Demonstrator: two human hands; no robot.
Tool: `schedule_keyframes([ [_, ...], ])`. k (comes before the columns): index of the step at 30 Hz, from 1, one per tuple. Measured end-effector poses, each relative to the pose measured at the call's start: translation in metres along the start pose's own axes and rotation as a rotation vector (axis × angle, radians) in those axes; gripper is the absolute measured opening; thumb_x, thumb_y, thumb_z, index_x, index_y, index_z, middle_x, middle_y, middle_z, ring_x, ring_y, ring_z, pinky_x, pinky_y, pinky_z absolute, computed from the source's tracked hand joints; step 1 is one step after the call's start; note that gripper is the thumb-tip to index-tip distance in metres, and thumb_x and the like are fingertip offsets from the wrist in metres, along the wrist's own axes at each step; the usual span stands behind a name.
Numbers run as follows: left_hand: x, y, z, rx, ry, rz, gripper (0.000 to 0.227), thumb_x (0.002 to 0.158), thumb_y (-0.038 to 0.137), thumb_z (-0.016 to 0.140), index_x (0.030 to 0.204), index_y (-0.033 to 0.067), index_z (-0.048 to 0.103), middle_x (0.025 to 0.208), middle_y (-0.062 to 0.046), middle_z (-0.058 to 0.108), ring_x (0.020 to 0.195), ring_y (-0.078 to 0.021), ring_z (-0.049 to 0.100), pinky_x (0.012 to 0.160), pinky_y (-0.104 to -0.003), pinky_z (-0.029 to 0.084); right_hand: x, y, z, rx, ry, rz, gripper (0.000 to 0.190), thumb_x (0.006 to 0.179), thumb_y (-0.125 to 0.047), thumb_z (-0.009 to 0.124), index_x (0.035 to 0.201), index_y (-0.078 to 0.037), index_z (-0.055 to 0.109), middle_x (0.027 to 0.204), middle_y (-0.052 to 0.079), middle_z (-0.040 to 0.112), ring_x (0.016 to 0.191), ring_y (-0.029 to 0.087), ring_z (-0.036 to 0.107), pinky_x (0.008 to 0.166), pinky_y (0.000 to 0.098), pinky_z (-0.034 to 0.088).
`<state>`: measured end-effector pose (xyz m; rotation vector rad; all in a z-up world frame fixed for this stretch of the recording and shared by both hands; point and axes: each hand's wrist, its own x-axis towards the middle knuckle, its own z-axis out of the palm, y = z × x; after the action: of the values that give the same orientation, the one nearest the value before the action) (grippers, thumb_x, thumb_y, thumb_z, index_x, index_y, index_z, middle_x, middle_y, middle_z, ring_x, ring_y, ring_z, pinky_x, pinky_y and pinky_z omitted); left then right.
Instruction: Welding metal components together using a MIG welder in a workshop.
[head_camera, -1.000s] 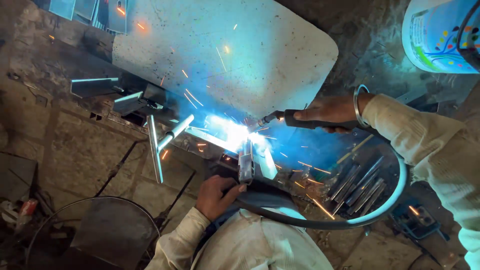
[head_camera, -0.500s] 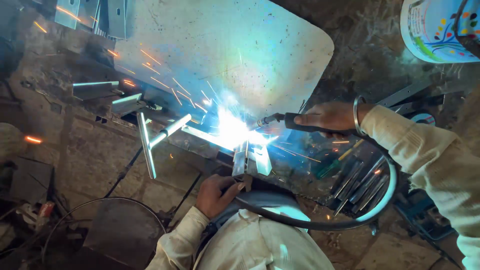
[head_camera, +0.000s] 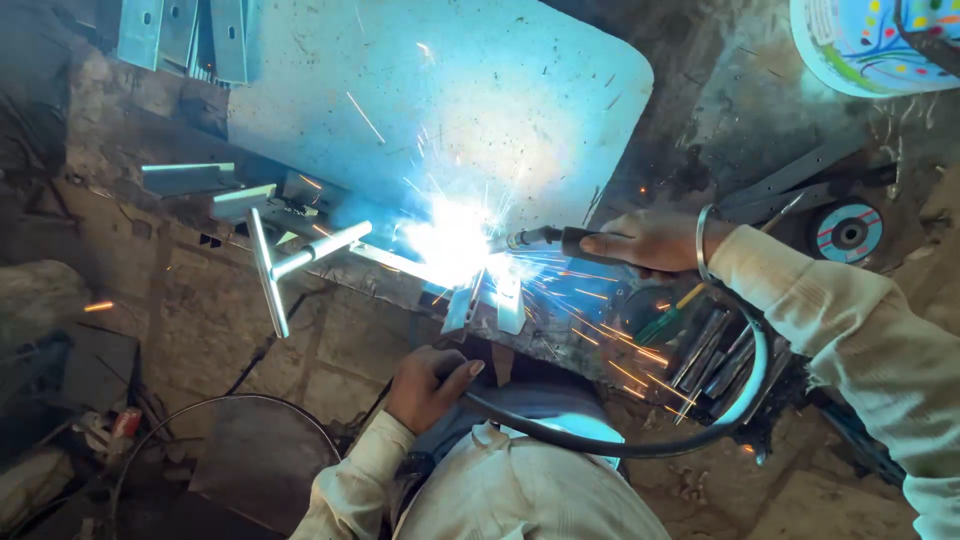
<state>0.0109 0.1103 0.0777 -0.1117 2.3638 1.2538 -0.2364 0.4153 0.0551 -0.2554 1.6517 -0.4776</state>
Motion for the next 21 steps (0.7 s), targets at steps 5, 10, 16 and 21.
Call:
schedule_keyframes([
  [5,-0.004,0.000,0.007,0.061,-0.001,-0.043,0.033,0.091,0.036,0.070,0.071,0.0102,0.072,0.062,-0.010,0.063,0.062,-0.0304,0.056,0.061,-0.044,0.044,0.005,0.020,0.013,0.098,0.003,-0.073,0.067,0.093,-0.068,0.047,0.100,-0.005,0.067,0.059,0.005,0.060,0.044,0.014,0.056,0.043,0.0335,0.045],
  [10,-0.011,0.001,0.014,0.100,0.030,-0.005,0.034,0.092,0.036,0.069,0.071,0.0090,0.071,0.066,-0.011,0.064,0.063,-0.0321,0.056,0.060,-0.045,0.043,0.003,0.026,0.022,0.094,0.033,-0.071,0.061,0.092,-0.066,0.046,0.101,-0.010,0.066,0.058,0.003,0.056,0.043,0.015,0.055,0.042,0.0340,0.045],
  [16,-0.019,-0.001,0.023,0.093,0.047,0.035,0.038,0.094,0.039,0.068,0.071,0.0084,0.068,0.066,-0.012,0.062,0.066,-0.0318,0.057,0.062,-0.045,0.043,0.007,0.043,0.034,0.005,0.040,-0.143,0.062,0.095,-0.065,0.042,0.094,-0.006,0.064,0.056,0.004,0.057,0.041,0.016,0.055,0.041,0.0342,0.045],
  [21,-0.025,0.010,0.021,0.121,0.023,-0.033,0.039,0.093,0.040,0.066,0.071,0.0081,0.070,0.065,-0.014,0.062,0.066,-0.0331,0.057,0.062,-0.046,0.043,0.003,0.040,0.042,0.048,0.091,-0.176,0.061,0.096,-0.064,0.042,0.091,-0.007,0.063,0.057,0.003,0.057,0.042,0.016,0.057,0.042,0.0358,0.045],
])
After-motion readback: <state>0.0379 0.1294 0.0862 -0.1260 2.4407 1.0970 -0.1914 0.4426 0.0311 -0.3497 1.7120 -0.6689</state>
